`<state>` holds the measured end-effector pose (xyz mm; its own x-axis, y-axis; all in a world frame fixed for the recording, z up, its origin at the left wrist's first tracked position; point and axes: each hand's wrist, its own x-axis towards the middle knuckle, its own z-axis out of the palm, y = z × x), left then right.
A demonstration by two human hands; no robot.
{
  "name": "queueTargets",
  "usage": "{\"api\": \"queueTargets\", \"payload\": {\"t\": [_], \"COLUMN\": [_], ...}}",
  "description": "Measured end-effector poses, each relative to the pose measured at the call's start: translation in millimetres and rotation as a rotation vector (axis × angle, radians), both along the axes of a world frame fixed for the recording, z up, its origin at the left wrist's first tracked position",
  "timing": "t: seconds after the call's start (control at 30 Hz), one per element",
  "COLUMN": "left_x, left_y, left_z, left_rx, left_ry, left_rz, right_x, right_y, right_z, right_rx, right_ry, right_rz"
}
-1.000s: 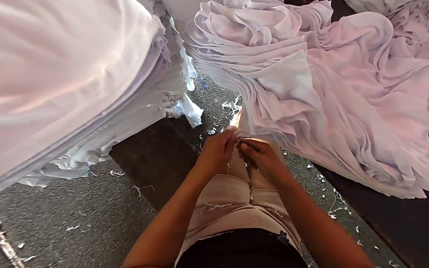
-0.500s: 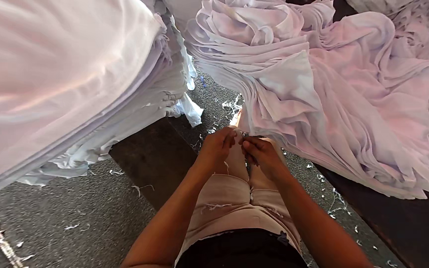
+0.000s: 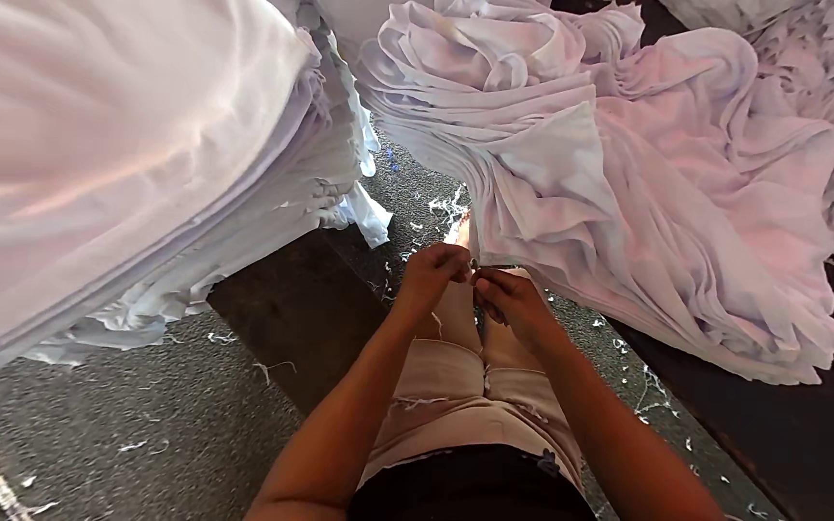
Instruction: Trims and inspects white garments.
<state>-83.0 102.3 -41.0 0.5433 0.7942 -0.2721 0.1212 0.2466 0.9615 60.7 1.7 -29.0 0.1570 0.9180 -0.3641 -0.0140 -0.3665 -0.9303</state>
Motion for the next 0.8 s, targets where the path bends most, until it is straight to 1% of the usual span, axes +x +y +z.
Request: {"api": "queueTargets", "payload": {"t": [0.17,0.5,0.7,0.8], "left_x": [-11.6,-15.7,-14.6,-12.5], "left_y": [5.2,0.7,-1.0,0.6], "left_z": [1.3,11.2,17.6,17.5], "left_rx": [0.056,0.18,0.202,0.203], "left_ry": [0.078,0.197,0.251,0.279], "left_rz": [-0.033,-0.008,0.01,-0.001], "right_x": [-0.9,-4.9,-8.8,-6.6], "right_y": [2.2,17.4,26.5,30.5], "right_z": [-1.2,6.7,9.0,9.4], "right_rx": [-0.023,-0.057,-0.078,-0.095], "right_ry": [0.003,0.0,-0.021,-0.083], "right_rz": [0.017,0.039,0.011,-0.003]}}
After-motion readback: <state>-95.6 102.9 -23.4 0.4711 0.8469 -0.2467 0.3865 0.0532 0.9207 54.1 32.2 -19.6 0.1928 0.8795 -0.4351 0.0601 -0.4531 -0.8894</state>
